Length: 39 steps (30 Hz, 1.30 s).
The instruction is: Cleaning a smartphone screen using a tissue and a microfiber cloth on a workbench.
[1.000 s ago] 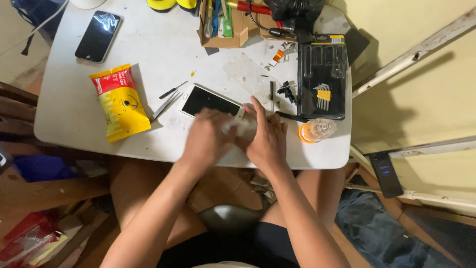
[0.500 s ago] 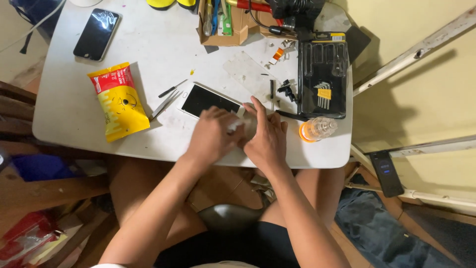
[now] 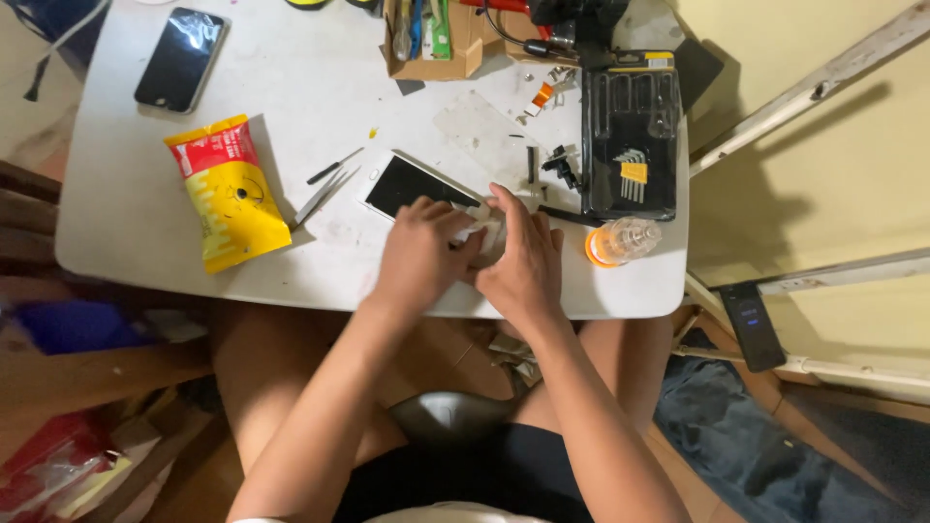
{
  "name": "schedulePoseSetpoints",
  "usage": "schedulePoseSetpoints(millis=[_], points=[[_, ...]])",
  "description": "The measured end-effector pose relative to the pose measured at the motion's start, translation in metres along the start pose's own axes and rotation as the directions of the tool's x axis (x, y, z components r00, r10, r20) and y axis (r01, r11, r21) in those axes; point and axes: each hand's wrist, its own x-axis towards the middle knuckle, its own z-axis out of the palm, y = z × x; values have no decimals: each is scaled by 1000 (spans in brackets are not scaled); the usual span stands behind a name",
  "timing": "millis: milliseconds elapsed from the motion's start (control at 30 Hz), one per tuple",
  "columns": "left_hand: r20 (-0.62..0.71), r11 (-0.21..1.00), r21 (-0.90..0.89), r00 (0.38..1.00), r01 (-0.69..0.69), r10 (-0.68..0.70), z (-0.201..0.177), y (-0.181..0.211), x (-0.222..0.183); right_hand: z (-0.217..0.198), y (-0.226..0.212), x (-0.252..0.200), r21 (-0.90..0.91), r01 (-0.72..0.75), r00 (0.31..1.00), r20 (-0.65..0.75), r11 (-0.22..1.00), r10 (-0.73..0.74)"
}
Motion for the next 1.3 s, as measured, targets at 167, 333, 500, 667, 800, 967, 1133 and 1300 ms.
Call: schedulePoseSetpoints(millis=[167,333,500,667,800,967,1133,1300], points=[[-179,969,217,981,116,-77,-6,-56,17,-1,-2,4,10,68,997,-38,998,-68],[-179,957,284,984,64,-13,6,-43,22,-3,-1,4,30,77,996,-38,997,-76],[24,986,161,999,35,-40,3,2,6,-3,3,1,10,76,997,-12,997,-76],[159,989,141,987,-40,17,-33,-14,-12,-2,9,-1,146,169,982,-107,975,-154],[68,993,96,995,63,-70,-71,-43,-20,-7,26,-11,473,209,975,-168,856,-145],[-105,969,159,979,188,-173,-69,-54,-4,-2,18,-8,445,221,957,-268,868,-106],[-121,955,242,982,169,-143,-44,-52,-10,-2,20,-4,339,194,934,-350,920,-68],[23,963,248,993,105,-115,-27,-12,-28,4,11,-3,85,297,945,-168,951,-280]])
